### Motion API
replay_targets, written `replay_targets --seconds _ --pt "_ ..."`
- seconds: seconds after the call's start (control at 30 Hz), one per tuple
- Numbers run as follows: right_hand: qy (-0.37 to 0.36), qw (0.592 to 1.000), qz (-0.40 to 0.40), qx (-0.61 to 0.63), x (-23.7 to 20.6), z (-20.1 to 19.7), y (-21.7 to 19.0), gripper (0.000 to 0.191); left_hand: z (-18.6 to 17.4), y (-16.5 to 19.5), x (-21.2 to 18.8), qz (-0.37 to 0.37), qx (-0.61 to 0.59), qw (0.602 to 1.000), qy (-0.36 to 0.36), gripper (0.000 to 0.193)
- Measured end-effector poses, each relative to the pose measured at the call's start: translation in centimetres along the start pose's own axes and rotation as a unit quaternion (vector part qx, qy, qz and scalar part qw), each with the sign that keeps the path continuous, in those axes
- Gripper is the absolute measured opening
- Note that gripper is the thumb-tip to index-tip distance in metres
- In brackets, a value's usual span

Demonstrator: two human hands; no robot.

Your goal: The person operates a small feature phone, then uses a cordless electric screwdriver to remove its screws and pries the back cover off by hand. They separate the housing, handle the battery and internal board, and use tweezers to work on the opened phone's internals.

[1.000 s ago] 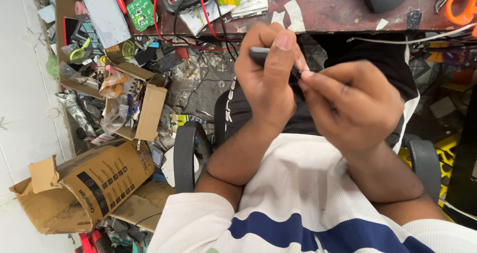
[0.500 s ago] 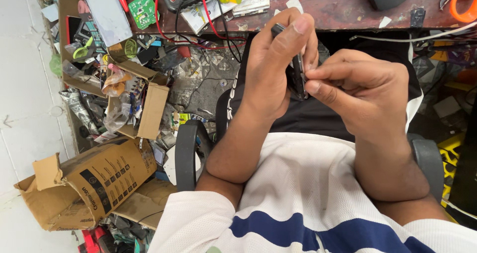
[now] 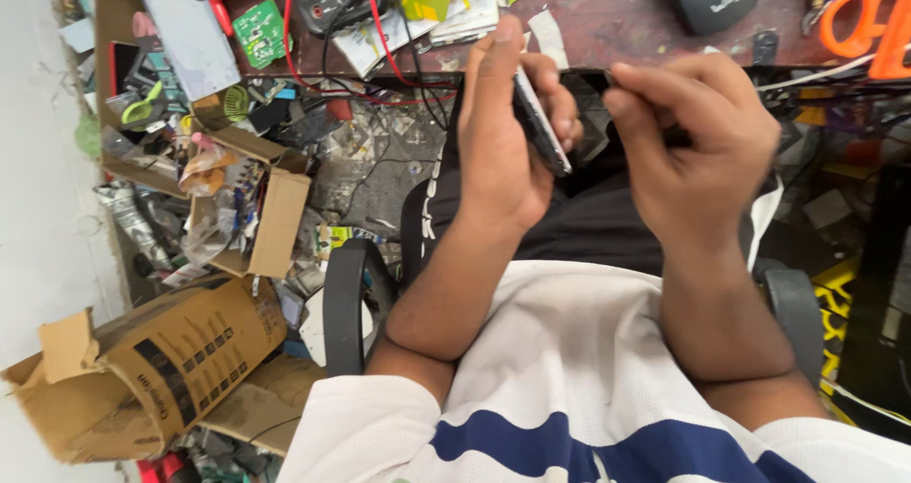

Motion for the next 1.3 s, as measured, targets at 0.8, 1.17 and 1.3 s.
replay_targets --seconds 0.8,1.17,1.3 --pt "-0.015 0.796 0.291 0.531 -2.1 8.9 7.5 0.034 1.7 3.1 -0.2 0.350 0.469 0.809 0.059 0.076" --pt "0.015 0.693 0.330 0.641 -3.9 11.4 9.5 0.034 3.0 3.0 0.9 0.311 0.552 0.772 0.053 0.079" --pt "-0.007 0.696 0.307 0.650 -3.9 11.8 9.5 0.035 3.4 3.6 -0.1 0.348 0.593 0.725 0.023 0.070"
Point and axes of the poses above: each hand's wrist, its own x-axis towards the middle knuckle, its own z-axis out of the palm, y = z × x, the point moved 9 cm from there along x, towards the middle knuckle, and after that the axes turned 13 degrees about -z, right-handed, at the moved point
